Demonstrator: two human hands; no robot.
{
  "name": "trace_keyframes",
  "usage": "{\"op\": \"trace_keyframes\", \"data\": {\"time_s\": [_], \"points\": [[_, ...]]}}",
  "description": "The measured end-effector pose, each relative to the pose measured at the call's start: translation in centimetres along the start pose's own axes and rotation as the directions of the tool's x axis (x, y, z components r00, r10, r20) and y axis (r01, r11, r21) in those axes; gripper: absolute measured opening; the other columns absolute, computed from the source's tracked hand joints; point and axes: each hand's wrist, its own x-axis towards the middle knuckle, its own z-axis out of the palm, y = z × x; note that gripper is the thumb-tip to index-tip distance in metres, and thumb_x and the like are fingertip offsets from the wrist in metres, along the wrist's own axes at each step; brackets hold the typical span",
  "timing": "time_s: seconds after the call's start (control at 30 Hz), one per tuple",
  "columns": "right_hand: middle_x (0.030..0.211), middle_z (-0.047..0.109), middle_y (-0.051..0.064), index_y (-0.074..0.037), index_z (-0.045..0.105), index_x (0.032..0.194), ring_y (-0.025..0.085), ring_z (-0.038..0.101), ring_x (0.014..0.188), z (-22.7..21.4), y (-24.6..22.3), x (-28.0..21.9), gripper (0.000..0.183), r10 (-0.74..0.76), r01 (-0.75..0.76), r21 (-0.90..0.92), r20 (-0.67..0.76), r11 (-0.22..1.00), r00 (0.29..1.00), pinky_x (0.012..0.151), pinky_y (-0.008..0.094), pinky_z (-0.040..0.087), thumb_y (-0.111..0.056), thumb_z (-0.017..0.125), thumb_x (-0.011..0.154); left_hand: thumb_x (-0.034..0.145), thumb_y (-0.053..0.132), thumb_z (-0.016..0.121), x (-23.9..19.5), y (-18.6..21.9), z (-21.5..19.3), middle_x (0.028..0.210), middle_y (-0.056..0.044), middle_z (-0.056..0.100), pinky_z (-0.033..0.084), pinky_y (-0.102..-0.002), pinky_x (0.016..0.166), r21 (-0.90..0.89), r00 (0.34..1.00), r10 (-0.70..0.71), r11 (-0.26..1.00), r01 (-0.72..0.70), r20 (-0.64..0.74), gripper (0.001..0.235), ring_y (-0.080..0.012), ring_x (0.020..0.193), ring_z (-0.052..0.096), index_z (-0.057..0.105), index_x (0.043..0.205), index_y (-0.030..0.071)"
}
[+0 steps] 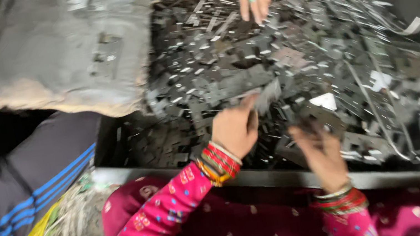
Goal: The person sorts various small metal parts from a large metal bin into a separate collection area by hand, while other people assist in the background.
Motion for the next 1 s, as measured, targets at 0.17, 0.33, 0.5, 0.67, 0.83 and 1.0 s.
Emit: {"op": "trace_keyframes", "data": {"time_s": [0.17, 0.33, 0.5, 0.67, 0.83, 1.0], "points": [[0.102, 0.074, 0.014, -0.013, 0.077, 0.117, 0.034, 0.071, 0.093, -7.4, 6.7, 1.8, 0.044, -0.482, 0.084, -0.858, -0.200, 0.506, 0.853, 0.080, 0.047, 0.057, -0.054, 0.078, 0.099, 0.084, 0.010, 0.065, 5.8, -8.8, -8.9, 0.071, -0.012, 0.065, 0.051, -0.051, 0.057, 0.498, 0.962, -0.001, 0.855, 0.142, -0.271, 0.021, -0.0357, 0.065, 0.066, 0.063, 0.104, 0.015], [0.096, 0.073, 0.014, -0.016, 0.078, 0.111, 0.033, 0.072, 0.089, -9.6, 10.4, 2.6, 0.054, -0.427, -0.051, -0.935, -0.208, 0.351, 0.880, 0.070, 0.046, 0.056, -0.066, 0.081, 0.090, 0.081, 0.010, 0.068, 8.4, -22.4, -18.1, 0.083, -0.008, 0.070, 0.054, -0.046, 0.059, 0.790, 0.920, -0.051, 0.496, 0.361, -0.389, 0.030, -0.0323, 0.075, 0.069, 0.062, 0.109, 0.019], [0.101, 0.075, 0.013, -0.017, 0.078, 0.111, 0.033, 0.072, 0.094, -9.3, 10.8, 3.2, 0.052, -0.446, -0.039, -0.924, -0.221, 0.381, 0.868, 0.069, 0.045, 0.056, -0.063, 0.077, 0.088, 0.084, 0.017, 0.070, 6.3, -28.4, -20.3, 0.093, -0.008, 0.073, 0.054, -0.049, 0.072, 0.814, 0.925, -0.127, 0.443, 0.376, -0.358, 0.034, -0.0317, 0.083, 0.070, 0.066, 0.118, 0.021], [0.093, 0.074, 0.021, -0.020, 0.081, 0.110, 0.043, 0.070, 0.089, -8.6, 10.0, 4.9, 0.057, -0.278, -0.143, -0.916, -0.258, 0.374, 0.926, 0.068, 0.053, 0.056, -0.069, 0.085, 0.080, 0.099, 0.032, 0.072, 7.0, -22.4, -17.2, 0.100, -0.012, 0.076, 0.053, -0.050, 0.073, 0.592, 0.829, -0.037, 0.682, 0.429, -0.558, 0.033, -0.0363, 0.089, 0.072, 0.069, 0.126, 0.013], [0.104, 0.073, 0.017, -0.011, 0.079, 0.104, 0.036, 0.069, 0.101, -7.4, 9.0, 4.0, 0.038, -0.460, 0.107, -0.757, -0.272, 0.644, 0.845, 0.084, 0.046, 0.054, -0.043, 0.091, 0.086, 0.094, 0.023, 0.065, 7.1, -11.8, -10.6, 0.095, -0.013, 0.077, 0.058, -0.048, 0.075, 0.215, 0.971, -0.056, 0.971, 0.107, -0.232, 0.018, -0.0366, 0.086, 0.074, 0.073, 0.108, 0.014], [0.103, 0.071, 0.005, -0.003, 0.070, 0.105, 0.018, 0.067, 0.096, -3.7, 4.0, 1.7, 0.018, -0.259, 0.288, 0.140, -0.196, 0.947, 0.946, 0.089, 0.033, 0.050, -0.011, 0.083, 0.096, 0.090, 0.037, 0.071, 3.2, -5.6, -1.6, 0.086, -0.013, 0.075, 0.059, -0.047, 0.074, 0.398, 0.893, -0.283, 0.908, 0.131, 0.351, 0.024, -0.0338, 0.081, 0.074, 0.075, 0.089, 0.014]]}}
